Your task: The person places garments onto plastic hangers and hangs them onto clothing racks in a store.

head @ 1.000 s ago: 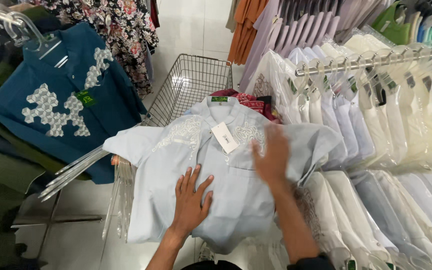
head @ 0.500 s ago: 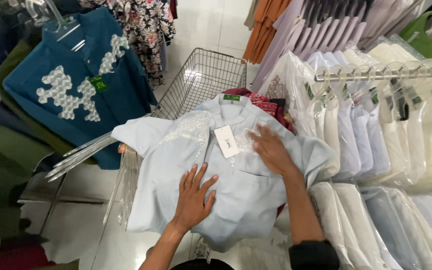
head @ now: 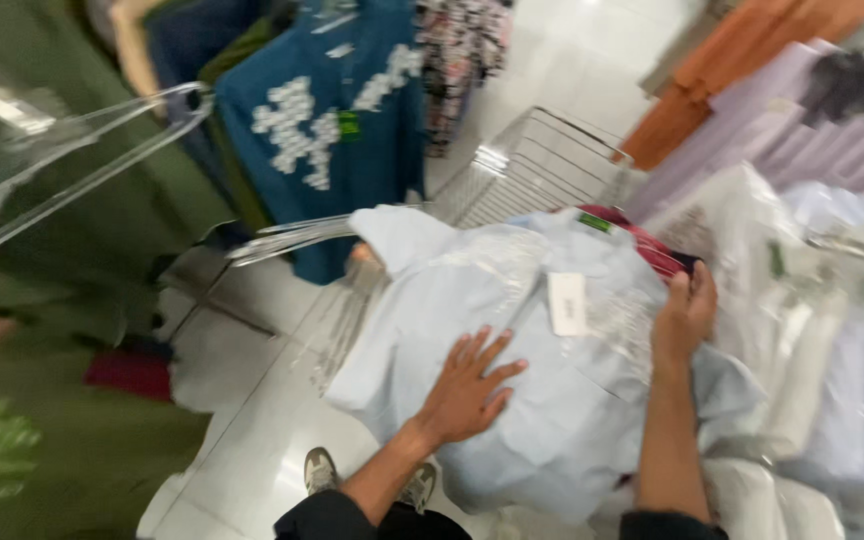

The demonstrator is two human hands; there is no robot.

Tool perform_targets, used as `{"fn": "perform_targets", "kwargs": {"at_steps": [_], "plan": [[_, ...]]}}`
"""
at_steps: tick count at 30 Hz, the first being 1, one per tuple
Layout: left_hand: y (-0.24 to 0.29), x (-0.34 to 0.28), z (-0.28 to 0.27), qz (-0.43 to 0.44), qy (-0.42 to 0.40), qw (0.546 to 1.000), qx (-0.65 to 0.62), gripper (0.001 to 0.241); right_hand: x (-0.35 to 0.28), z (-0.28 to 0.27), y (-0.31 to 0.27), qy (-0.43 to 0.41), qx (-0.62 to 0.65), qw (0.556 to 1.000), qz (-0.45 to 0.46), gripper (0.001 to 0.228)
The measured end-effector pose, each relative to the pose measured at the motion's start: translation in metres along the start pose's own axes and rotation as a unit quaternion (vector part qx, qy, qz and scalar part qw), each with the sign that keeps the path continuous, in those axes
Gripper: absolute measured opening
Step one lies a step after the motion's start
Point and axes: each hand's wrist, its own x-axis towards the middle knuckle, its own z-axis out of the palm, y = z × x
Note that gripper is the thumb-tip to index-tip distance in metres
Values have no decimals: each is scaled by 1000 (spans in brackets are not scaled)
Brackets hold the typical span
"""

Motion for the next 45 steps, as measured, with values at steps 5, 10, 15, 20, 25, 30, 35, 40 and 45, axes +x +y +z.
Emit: {"fn": "perform_targets", "kwargs": {"at_steps": [5,10,15,20,25,30,35,40,45], "plan": [[6,-17,-42,5,81,991,-108,54,-109,-23,-177,-278,238,916,-163,23],[-53,-70,-100,-75,152,983,-68,40,-185,39,-258,-381,267,857,-221,16],[-143,-138,-185,-184,239,951,63,30,-256,125,-355,-449,267,806,-276,23],[-208,-180,-298,-379,432,804,154,53,-301,224,-459,-427,291,764,-387,49],[-274,-189,-390,-439,530,724,50,98,-328,291,-554,-423,267,728,-469,67],[-312,-189,-427,-432,506,733,-140,93,-343,391,-554,-491,246,717,-429,43],[-339,-186,-424,-379,546,735,-131,15,-342,413,-552,-537,311,692,-368,10],[-301,-149,-455,-298,536,790,-20,8,-335,395,-570,-542,315,709,-323,5],[-279,-119,-456,-198,483,850,72,19,-343,393,-561,-583,310,727,-189,14]]}}
